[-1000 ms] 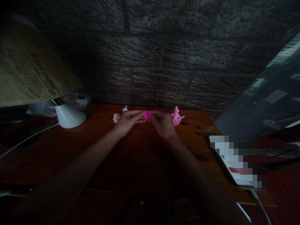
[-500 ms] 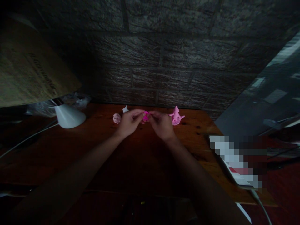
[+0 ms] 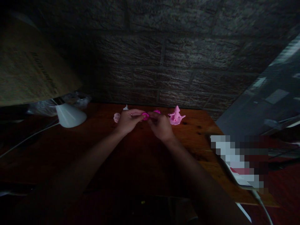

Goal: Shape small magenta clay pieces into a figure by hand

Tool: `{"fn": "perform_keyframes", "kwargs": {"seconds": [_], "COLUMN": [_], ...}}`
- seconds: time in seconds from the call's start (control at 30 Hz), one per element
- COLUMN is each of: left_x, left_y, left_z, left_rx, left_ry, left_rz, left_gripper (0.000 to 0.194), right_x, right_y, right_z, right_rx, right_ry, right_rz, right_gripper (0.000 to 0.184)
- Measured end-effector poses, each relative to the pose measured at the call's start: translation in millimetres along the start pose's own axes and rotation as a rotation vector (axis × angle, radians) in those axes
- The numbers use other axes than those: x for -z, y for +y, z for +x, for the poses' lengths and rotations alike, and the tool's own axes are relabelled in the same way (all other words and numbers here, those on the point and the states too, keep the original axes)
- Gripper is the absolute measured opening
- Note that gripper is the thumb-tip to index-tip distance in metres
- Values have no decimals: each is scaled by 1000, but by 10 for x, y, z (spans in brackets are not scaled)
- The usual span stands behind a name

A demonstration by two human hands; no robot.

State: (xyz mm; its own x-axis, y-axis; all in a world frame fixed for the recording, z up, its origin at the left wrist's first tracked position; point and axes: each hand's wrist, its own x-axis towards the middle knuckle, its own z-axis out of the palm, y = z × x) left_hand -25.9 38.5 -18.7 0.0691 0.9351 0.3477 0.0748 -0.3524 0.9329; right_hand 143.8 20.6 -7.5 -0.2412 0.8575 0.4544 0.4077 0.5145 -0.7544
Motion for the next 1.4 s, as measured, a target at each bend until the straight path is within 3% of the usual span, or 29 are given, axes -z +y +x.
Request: {"fn": "perform_keyframes", "kwargs": {"seconds": [0.1, 0.27, 0.37, 0.47, 0.7, 0.97, 1.13, 1.27, 1.4], "left_x": [-20, -25, -3, 15, -8, 8, -32, -66, -64], "left_y": [10, 24, 53, 92, 82, 169, 115, 69, 88], "left_z": [-19, -58, -69, -75, -84, -120, -109, -75, -58], "left_rx": [-21, -171, -225, -235, -227, -338, -211, 9, 91], "left_ry": [29, 34, -3, -63, -23, -22, 38, 95, 69], "left_rz": [43, 224, 341, 392, 361, 634, 399, 151, 30], "left_gripper": [18, 19, 18, 14, 15, 26, 18, 14, 13], "right_x": [-8, -35, -38, -32, -48, -26, -10, -21, -20], "right_y": [-6, -27, -64, -99, -90, -76, -64, -58, -56], "right_z": [2, -6, -24, -37, -35, -28, -13, -6, 2], "right_rx": [-15, -27, -22, -19, 2, 6, -76, -97, -107], "right_ry": [19, 78, 86, 85, 145, 171, 189, 57, 46], "right_rz": [43, 45, -12, -83, -138, -121, 17, 131, 173], "right_gripper": [28, 25, 24, 22, 21, 22, 24, 25, 26]}}
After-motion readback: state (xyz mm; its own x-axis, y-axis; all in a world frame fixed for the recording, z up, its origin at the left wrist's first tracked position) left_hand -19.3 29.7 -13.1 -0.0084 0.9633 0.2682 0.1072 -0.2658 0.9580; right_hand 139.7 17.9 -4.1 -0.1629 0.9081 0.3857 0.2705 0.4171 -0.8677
